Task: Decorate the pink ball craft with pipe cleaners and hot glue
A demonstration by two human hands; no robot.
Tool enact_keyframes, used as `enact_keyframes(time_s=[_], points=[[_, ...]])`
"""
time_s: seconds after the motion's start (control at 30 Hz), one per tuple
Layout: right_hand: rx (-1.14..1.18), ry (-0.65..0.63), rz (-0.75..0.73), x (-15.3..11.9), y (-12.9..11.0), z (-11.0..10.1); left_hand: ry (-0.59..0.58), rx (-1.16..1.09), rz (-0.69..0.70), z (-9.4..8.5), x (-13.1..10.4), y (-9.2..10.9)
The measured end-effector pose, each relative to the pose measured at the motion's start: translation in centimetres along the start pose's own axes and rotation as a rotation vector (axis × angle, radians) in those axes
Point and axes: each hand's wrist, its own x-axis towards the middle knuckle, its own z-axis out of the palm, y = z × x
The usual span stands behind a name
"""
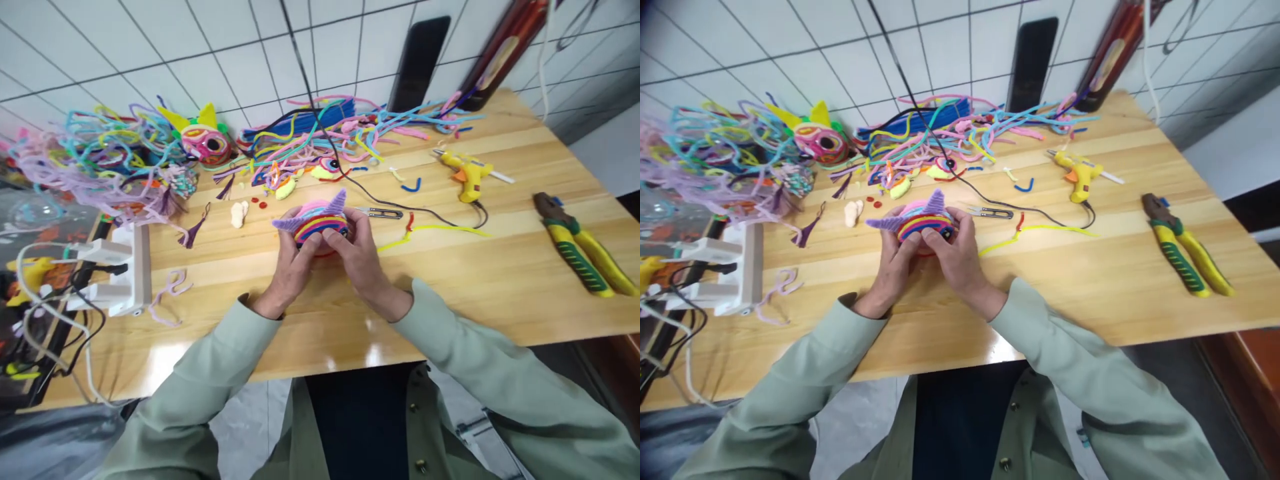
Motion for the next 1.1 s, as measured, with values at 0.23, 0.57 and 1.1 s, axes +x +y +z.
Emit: enact_keyframes(time_s=[0.23, 0.57, 1.1], points=[[-0.037, 0.013, -0.057, 0.2, 1.2, 0.3, -0.004, -0.015, 0.006, -1.0, 0.2, -1.1], [-0.01, 0.002, 0.018, 0.5, 0.3, 0.2, 0.062, -0.034, -0.039, -0.6, 0.1, -0.2], [-0.079, 0.116, -0.051, 1.0, -0.9, -1.5, 0.004, -0.044, -0.034, 1.8, 1.1, 1.2]])
